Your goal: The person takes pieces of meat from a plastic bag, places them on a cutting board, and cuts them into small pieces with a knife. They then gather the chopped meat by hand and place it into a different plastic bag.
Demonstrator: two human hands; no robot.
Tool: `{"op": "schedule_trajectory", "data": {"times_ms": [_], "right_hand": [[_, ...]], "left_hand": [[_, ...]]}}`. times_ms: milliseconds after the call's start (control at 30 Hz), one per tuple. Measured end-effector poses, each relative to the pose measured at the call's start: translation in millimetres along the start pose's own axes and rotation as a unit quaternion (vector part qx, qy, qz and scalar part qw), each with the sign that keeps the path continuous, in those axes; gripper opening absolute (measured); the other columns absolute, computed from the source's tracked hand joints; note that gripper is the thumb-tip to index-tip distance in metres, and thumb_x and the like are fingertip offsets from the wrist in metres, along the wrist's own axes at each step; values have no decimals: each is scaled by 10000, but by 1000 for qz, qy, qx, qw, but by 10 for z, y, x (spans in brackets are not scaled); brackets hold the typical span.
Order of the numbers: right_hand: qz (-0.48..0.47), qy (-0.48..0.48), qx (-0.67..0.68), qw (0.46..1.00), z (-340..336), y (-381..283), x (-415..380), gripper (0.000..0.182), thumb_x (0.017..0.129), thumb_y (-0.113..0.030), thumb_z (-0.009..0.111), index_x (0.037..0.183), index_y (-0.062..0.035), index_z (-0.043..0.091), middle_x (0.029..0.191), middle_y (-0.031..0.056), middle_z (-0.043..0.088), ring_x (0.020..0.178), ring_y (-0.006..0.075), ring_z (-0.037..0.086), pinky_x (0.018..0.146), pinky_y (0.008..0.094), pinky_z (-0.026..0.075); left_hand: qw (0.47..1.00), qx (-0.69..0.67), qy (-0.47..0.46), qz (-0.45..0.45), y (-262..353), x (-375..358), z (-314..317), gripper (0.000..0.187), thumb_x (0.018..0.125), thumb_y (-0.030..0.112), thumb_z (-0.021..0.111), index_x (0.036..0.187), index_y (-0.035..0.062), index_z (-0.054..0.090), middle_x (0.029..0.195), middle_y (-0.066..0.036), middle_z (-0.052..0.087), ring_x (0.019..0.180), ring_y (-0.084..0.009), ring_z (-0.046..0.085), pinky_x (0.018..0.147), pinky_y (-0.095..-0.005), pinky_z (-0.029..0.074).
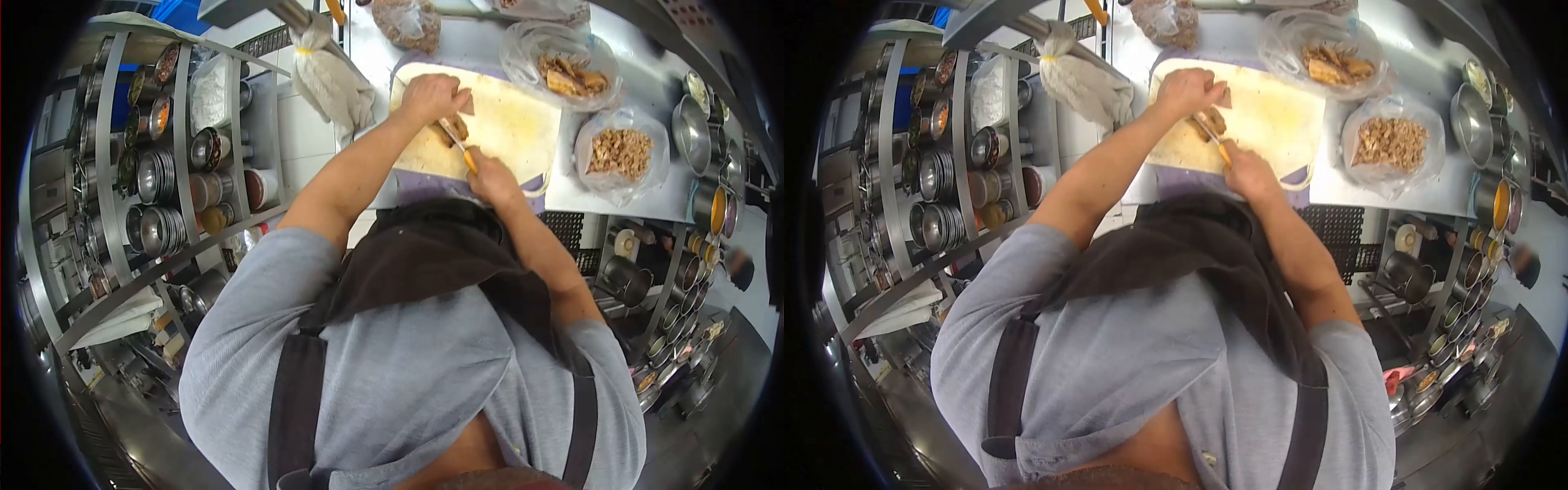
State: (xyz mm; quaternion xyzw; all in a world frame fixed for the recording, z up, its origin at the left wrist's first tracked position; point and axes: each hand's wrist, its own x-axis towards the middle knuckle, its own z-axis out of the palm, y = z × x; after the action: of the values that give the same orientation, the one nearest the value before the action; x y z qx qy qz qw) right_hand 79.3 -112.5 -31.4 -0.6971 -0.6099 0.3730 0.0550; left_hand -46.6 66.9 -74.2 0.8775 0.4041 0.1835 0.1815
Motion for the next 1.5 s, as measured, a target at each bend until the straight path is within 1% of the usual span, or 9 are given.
{"op": "schedule_trajectory", "data": {"times_ms": [167,233,700,767,900,967,1300,1433,1500], "right_hand": [[-51,45,-15,998,-29,48,-44,366,842,-141,579,1197,-85,507,863,281,659,856,456,643,785,537,499],[-44,46,1,998,-155,-51,-152,361,846,-147,580,1192,-80,503,863,281,657,856,457,640,783,538,493],[-28,28,4,999,-83,-16,-70,365,854,-150,573,1208,-94,508,847,283,654,854,456,639,781,542,488],[-27,28,13,999,-135,-45,-82,364,854,-150,571,1209,-95,509,853,284,654,857,454,640,782,542,489],[-25,5,15,1000,-119,-48,-44,372,853,-149,563,1216,-93,503,857,286,652,856,455,639,780,544,488],[-32,2,5,999,-53,-14,-5,376,851,-144,559,1218,-92,500,859,287,651,857,455,638,780,544,487],[-48,5,-8,999,145,-4,28,403,840,-117,563,1232,-79,475,832,276,649,843,463,634,761,547,496],[-43,9,-16,999,-12,-78,39,376,844,-137,534,1209,-54,500,893,266,666,888,441,643,809,529,500],[-53,20,2,998,20,11,64,373,844,-140,556,1206,-64,501,849,275,655,846,457,637,772,538,496]], "left_hand": [[1000,-14,-3,3,4,81,-80,366,848,412,629,685,87,670,704,-103,669,689,-323,656,647,-444,530],[999,-23,33,18,138,77,-241,360,848,404,628,692,83,672,703,-108,669,674,-326,654,640,-444,529],[999,-18,36,8,95,34,-177,357,865,353,605,670,59,656,672,-127,661,641,-324,652,628,-439,534],[1000,10,-17,-19,143,83,-290,342,872,362,553,778,72,706,804,-133,708,739,-320,683,722,-444,552],[1000,-6,-13,-27,50,33,-242,341,876,348,548,770,64,705,797,-137,706,737,-315,683,710,-449,554],[999,38,26,28,-110,-42,-42,332,856,313,613,658,49,652,673,-133,657,623,-325,647,606,-430,538],[998,-4,56,-6,-112,-124,-10,325,867,325,611,666,74,660,699,-117,667,650,-322,658,626,-438,542],[999,21,20,14,-137,-48,-53,329,872,340,604,686,77,671,714,-118,670,675,-333,660,645,-452,542],[1000,13,13,-3,-110,-20,-60,331,868,337,608,696,62,671,717,-130,668,681,-345,656,652,-458,538]]}}
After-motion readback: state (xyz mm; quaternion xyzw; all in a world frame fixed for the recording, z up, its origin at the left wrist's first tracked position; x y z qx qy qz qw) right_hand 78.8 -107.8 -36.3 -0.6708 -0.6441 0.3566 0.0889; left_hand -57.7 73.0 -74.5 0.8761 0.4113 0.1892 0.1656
